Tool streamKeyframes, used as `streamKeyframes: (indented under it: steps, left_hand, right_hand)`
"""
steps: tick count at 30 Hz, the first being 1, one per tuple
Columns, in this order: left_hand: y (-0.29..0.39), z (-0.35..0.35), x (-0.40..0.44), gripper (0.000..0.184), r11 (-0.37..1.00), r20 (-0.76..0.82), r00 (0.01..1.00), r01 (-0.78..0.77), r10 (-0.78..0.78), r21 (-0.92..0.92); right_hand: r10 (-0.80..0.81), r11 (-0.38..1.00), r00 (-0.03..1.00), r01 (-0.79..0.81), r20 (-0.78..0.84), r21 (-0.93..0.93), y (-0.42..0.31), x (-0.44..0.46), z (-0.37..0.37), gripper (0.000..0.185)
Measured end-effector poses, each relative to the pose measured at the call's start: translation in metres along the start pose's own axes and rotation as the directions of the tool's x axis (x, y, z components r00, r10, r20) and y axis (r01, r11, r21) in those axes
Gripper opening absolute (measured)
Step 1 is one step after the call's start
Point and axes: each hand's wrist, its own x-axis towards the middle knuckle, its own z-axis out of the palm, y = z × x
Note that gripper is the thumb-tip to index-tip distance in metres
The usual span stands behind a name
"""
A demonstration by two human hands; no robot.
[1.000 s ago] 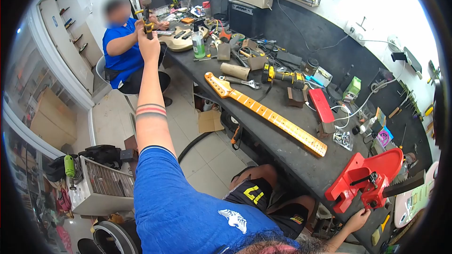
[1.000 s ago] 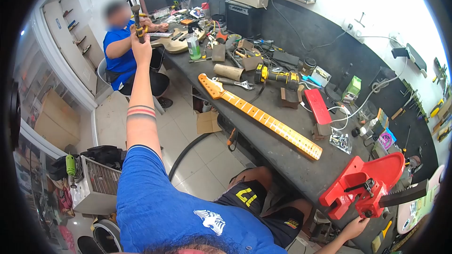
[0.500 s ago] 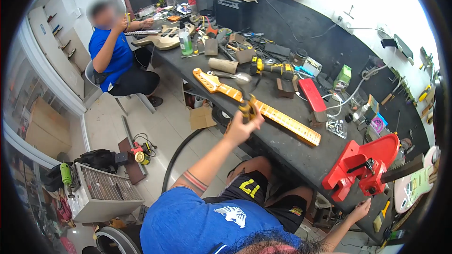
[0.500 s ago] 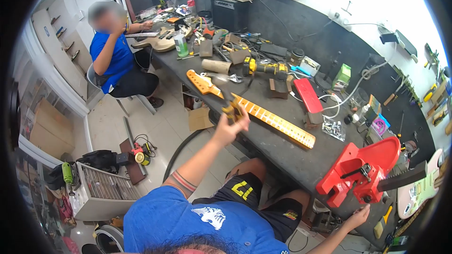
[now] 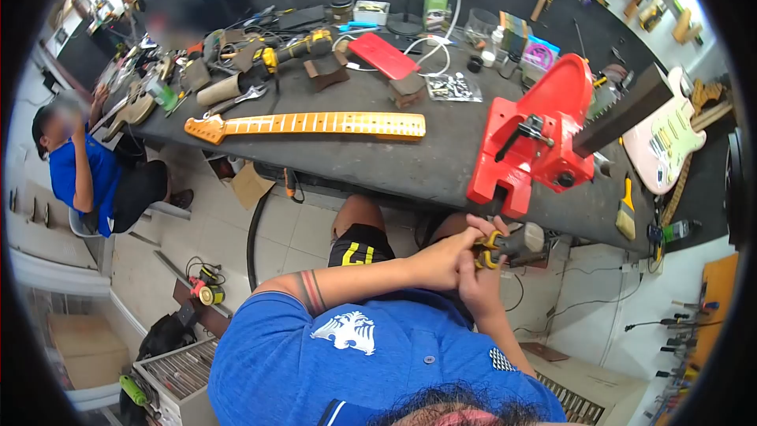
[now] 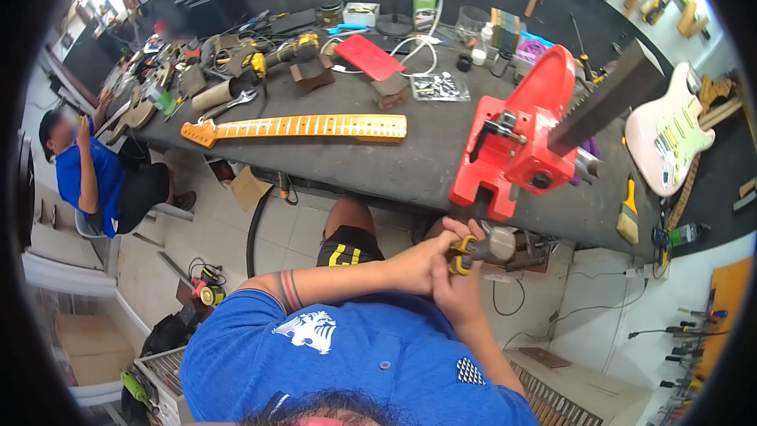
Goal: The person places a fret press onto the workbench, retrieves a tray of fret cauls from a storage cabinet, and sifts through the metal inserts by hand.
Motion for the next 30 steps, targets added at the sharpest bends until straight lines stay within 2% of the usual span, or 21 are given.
streamKeyframes:
  steps: [1, 2, 3, 4, 5, 7, 8, 9, 10, 11, 13, 15, 17, 18, 20, 21, 22, 25, 26, 30]
  left_hand:
    - [0.006, 0.009, 0.005, 0.088, 1.000, 0.052, 0.999, -0.004, 0.003, 0.020]
    - [0.015, 0.013, 0.007, 0.081, 0.993, 0.060, 0.995, -0.080, 0.075, 0.087]
    - [0.021, 0.012, 0.012, 0.082, 0.976, 0.100, 0.988, -0.133, 0.117, 0.170]
    - [0.029, 0.006, 0.021, 0.082, 0.950, 0.146, 0.977, -0.189, 0.156, 0.249]
    - [0.032, -0.001, 0.028, 0.083, 0.914, 0.194, 0.962, -0.246, 0.191, 0.321]
    - [0.028, -0.021, 0.036, 0.038, 0.915, 0.245, 0.954, -0.247, 0.173, 0.318]
    - [0.023, -0.030, 0.038, 0.020, 0.905, 0.196, 0.964, -0.238, 0.177, 0.352]
    - [0.029, -0.041, 0.036, 0.014, 0.904, 0.095, 0.973, -0.229, 0.208, 0.362]
    - [0.032, -0.051, 0.035, 0.011, 0.891, -0.016, 0.966, -0.230, 0.257, 0.391]
    - [0.025, -0.063, 0.034, 0.010, 0.872, -0.074, 0.957, -0.223, 0.281, 0.436]
    - [0.022, -0.086, 0.039, 0.010, 0.841, -0.165, 0.951, -0.141, 0.262, 0.522]
    - [0.008, -0.106, 0.045, 0.010, 0.805, -0.210, 0.938, -0.105, 0.274, 0.584]
    - [-0.001, -0.117, 0.048, 0.011, 0.875, -0.289, 0.955, 0.088, 0.061, 0.476]
    - [-0.004, -0.120, 0.052, 0.012, 0.896, -0.305, 0.952, 0.106, 0.034, 0.431]
    - [-0.010, -0.123, 0.054, 0.013, 0.932, -0.337, 0.941, 0.152, -0.034, 0.329]
    - [-0.012, -0.123, 0.053, 0.013, 0.935, -0.345, 0.938, 0.155, -0.038, 0.319]
    - [-0.013, -0.122, 0.053, 0.014, 0.938, -0.352, 0.935, 0.159, -0.042, 0.309]
    - [-0.012, -0.123, 0.048, 0.013, 0.933, -0.353, 0.934, 0.173, -0.053, 0.317]
    - [-0.011, -0.123, 0.046, 0.013, 0.927, -0.351, 0.935, 0.176, -0.053, 0.331]
    - [-0.009, -0.121, 0.047, 0.012, 0.929, -0.353, 0.935, 0.157, -0.031, 0.335]
  right_hand:
    - [-0.056, 0.996, 0.998, 0.056, -0.006, -0.063, 0.005, -0.002, -0.012, 0.063]
    - [-0.113, 0.986, 0.994, 0.112, -0.006, -0.127, 0.011, -0.002, -0.030, 0.060]
    - [-0.170, 0.968, 0.985, 0.167, -0.001, -0.190, 0.016, -0.004, -0.043, 0.057]
    - [-0.043, 0.985, 0.978, 0.075, -0.205, 0.152, 0.010, -0.005, -0.041, 0.053]
    - [-0.002, 0.995, 0.958, 0.029, -0.286, 0.092, 0.017, -0.005, -0.052, 0.051]
    - [0.070, 0.996, 0.887, -0.090, -0.456, -0.022, 0.038, -0.006, -0.091, 0.048]
    - [0.107, 0.984, 0.864, -0.163, -0.492, -0.071, 0.033, 0.000, -0.112, 0.050]
    - [0.142, 0.965, 0.836, -0.235, -0.529, -0.114, 0.028, 0.010, -0.132, 0.053]
    - [0.102, 0.935, 0.835, -0.266, -0.540, -0.235, 0.038, 0.015, -0.152, 0.054]
    - [0.067, 0.889, 0.837, -0.297, -0.543, -0.349, 0.051, 0.020, -0.173, 0.055]
    - [0.149, 0.787, 0.830, -0.428, -0.538, -0.443, 0.082, 0.034, -0.209, 0.056]
    - [0.151, 0.701, 0.827, -0.476, -0.541, -0.532, 0.105, 0.056, -0.234, 0.062]
    - [0.108, 0.620, 0.846, -0.468, -0.523, -0.629, 0.129, 0.080, -0.255, 0.065]
    - [0.084, 0.579, 0.857, -0.457, -0.508, -0.675, 0.140, 0.091, -0.262, 0.066]
    - [0.001, 0.402, 0.877, -0.440, -0.480, -0.803, 0.160, 0.106, -0.269, 0.067]
    - [-0.036, 0.305, 0.889, -0.426, -0.457, -0.852, 0.171, 0.112, -0.268, 0.068]
    - [-0.025, 0.266, 0.885, -0.442, -0.465, -0.857, 0.176, 0.117, -0.262, 0.066]
    - [-0.054, 0.223, 0.824, -0.541, -0.565, -0.811, 0.191, 0.121, -0.241, 0.063]
    - [-0.063, 0.267, 0.814, -0.543, -0.577, -0.796, 0.193, 0.120, -0.242, 0.061]
    - [-0.091, 0.285, 0.814, -0.531, -0.574, -0.798, 0.199, 0.117, -0.243, 0.058]
